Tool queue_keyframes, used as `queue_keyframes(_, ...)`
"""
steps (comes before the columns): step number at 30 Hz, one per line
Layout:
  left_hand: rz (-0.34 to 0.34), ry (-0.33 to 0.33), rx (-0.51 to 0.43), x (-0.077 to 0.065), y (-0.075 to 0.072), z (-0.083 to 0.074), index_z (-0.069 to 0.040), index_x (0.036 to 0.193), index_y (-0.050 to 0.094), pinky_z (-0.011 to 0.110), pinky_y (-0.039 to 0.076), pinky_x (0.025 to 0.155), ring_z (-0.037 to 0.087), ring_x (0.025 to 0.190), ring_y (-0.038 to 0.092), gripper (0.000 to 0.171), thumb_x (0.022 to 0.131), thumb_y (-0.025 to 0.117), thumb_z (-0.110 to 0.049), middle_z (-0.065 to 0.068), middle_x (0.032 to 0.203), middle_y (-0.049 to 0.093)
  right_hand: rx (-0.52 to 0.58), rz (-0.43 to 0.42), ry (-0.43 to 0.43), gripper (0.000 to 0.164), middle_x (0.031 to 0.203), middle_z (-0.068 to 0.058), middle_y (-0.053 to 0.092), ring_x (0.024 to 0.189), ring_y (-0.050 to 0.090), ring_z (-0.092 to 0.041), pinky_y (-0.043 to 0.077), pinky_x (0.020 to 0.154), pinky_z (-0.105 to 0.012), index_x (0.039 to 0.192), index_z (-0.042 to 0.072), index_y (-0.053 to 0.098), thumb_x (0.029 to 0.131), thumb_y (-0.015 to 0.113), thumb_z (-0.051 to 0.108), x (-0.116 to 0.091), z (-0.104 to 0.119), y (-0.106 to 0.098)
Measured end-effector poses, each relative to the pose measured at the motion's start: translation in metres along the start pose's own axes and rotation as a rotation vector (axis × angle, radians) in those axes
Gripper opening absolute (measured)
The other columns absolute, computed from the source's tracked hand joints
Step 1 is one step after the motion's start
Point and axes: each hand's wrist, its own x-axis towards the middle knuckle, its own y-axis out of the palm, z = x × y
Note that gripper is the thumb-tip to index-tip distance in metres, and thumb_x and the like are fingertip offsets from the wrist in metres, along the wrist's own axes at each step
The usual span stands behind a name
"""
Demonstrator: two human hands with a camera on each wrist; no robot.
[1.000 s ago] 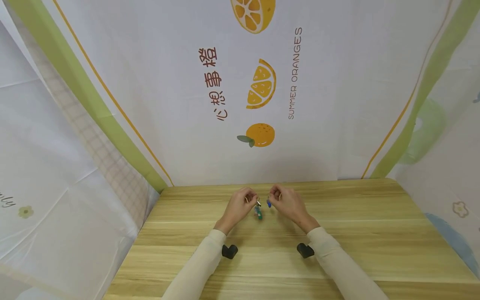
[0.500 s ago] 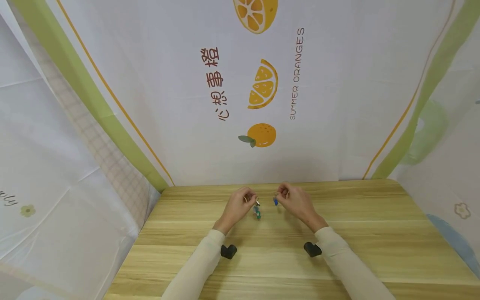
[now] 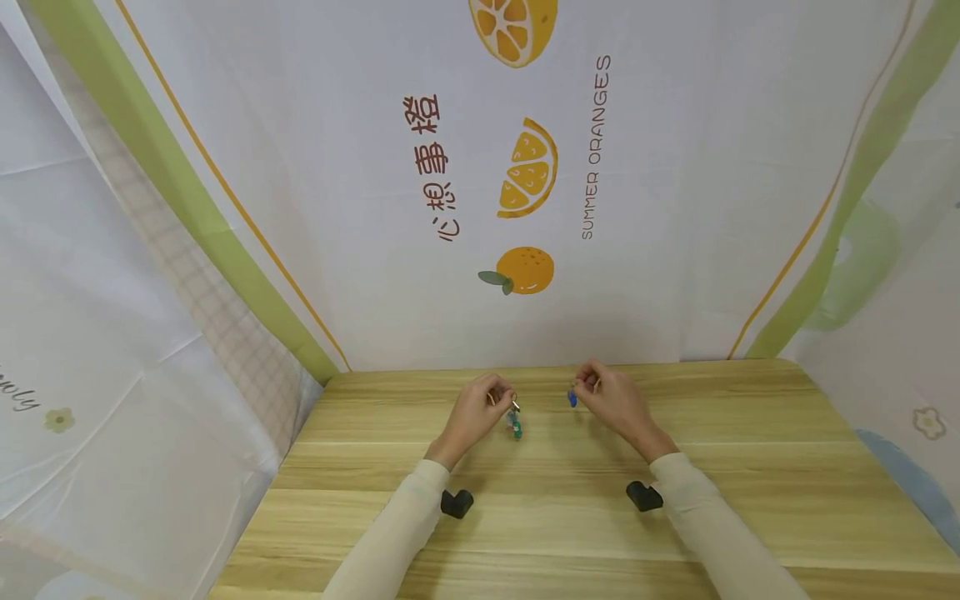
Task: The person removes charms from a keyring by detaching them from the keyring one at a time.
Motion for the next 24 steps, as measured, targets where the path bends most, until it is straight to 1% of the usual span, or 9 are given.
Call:
queue_keyframes(5, -0.004, -0.002, -0.006, 0.0, 0.0, 0.0, -0.007, 0.107, 0.076, 0.019, 0.055, 0.071, 0.009, 0.079, 0.065, 0.01, 0.105, 0.067, -0.011, 0.003, 0.093, 0.073, -0.035, -0.028, -0.001, 0.006, 0.084, -0.003, 0.069, 0.071, 0.059, -0.009, 0.047, 0.06, -0.024, 0.101, 0.006, 0.071, 0.1, 0.068, 0.012, -0.002, -0.007, -0.007)
queue_keyframes(10, -0.002, -0.006, -0.009, 0.0, 0.0, -0.001, -0.006, 0.108, 0.076, 0.018, 0.055, 0.072, 0.009, 0.079, 0.064, 0.011, 0.106, 0.067, -0.011, 0.003, 0.093, 0.073, -0.037, -0.047, -0.001, 0.006, 0.084, -0.003, 0.07, 0.07, 0.059, -0.009, 0.047, 0.06, -0.024, 0.1, 0.006, 0.071, 0.098, 0.067, 0.011, -0.005, -0.013, -0.012)
queue_keyframes(19, 0.004, -0.004, -0.013, 0.0, -0.002, -0.003, -0.007, 0.108, 0.076, 0.019, 0.055, 0.072, 0.008, 0.08, 0.064, 0.011, 0.106, 0.066, -0.012, 0.003, 0.093, 0.074, -0.069, -0.072, -0.002, 0.005, 0.085, -0.003, 0.071, 0.075, 0.065, -0.013, 0.052, 0.065, -0.025, 0.1, 0.006, 0.072, 0.098, 0.068, 0.01, -0.009, -0.025, -0.02)
queue_keyframes(24, 0.002, -0.001, -0.019, -0.001, -0.004, -0.004, -0.005, 0.108, 0.076, 0.019, 0.055, 0.072, 0.008, 0.08, 0.064, 0.013, 0.106, 0.066, -0.012, 0.003, 0.094, 0.074, -0.079, -0.067, 0.028, 0.005, 0.085, -0.003, 0.071, 0.073, 0.062, -0.012, 0.048, 0.062, -0.024, 0.1, 0.008, 0.071, 0.098, 0.067, 0.01, -0.011, -0.031, -0.025)
